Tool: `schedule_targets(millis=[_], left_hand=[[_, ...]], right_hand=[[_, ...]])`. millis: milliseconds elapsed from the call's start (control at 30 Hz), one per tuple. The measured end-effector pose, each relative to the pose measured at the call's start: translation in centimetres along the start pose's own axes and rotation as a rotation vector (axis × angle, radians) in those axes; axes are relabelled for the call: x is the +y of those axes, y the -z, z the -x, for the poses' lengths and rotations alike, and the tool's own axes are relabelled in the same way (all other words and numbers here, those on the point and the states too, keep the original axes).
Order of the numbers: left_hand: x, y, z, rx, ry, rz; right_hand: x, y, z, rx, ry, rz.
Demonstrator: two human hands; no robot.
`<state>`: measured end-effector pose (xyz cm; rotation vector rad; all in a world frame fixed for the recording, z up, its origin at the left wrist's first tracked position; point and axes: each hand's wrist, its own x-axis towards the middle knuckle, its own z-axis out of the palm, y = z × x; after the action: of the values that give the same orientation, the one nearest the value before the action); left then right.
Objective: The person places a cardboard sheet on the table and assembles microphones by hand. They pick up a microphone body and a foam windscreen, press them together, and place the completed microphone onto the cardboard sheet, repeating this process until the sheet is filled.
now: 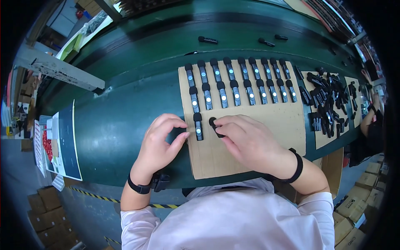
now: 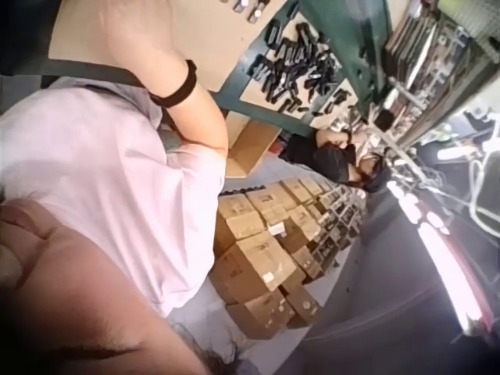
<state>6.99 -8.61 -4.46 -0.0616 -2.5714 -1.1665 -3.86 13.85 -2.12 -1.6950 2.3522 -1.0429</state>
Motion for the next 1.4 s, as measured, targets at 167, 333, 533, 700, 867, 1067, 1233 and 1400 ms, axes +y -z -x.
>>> schedule_targets(millis=[167,333,533,700,867,1067,1233,1400], left_hand=[[-2.2,1.6,-0.8,0.010,0.009,0.012],[-3.7,4.5,-1.6,0.051,0.055,0.090],[-4.9,5.6,-4.1,0.062,0.068,0.185],[-7.1,6.1,-7.9,0.020,0.123,0.198],[-10.5,5.9,-13.7,0.023,0.163,0.107],[-13.4,5.1,-19.8,0.028,0.146,-0.097],[-14.4,2.5,-22.1,-0.076,0.021,-0.384],[-15.4,1.4,-23.2,-0.153,-0.026,-0.472]], right_hand=[[0.7,-1.9,0.3,-0.154,0.055,0.205],[0.1,-2.5,0.5,-0.209,0.053,0.279],[0.2,-2.4,0.2,-0.181,0.017,0.275],[0.7,1.7,-0.6,-0.127,-0.056,0.139],[6.0,8.5,-2.7,-0.129,-0.145,0.210],[13.0,13.7,-9.2,-0.238,-0.483,0.307],[20.3,12.2,-13.0,-0.419,-0.368,0.501],[23.4,8.8,-16.3,-0.596,-0.427,0.610]])
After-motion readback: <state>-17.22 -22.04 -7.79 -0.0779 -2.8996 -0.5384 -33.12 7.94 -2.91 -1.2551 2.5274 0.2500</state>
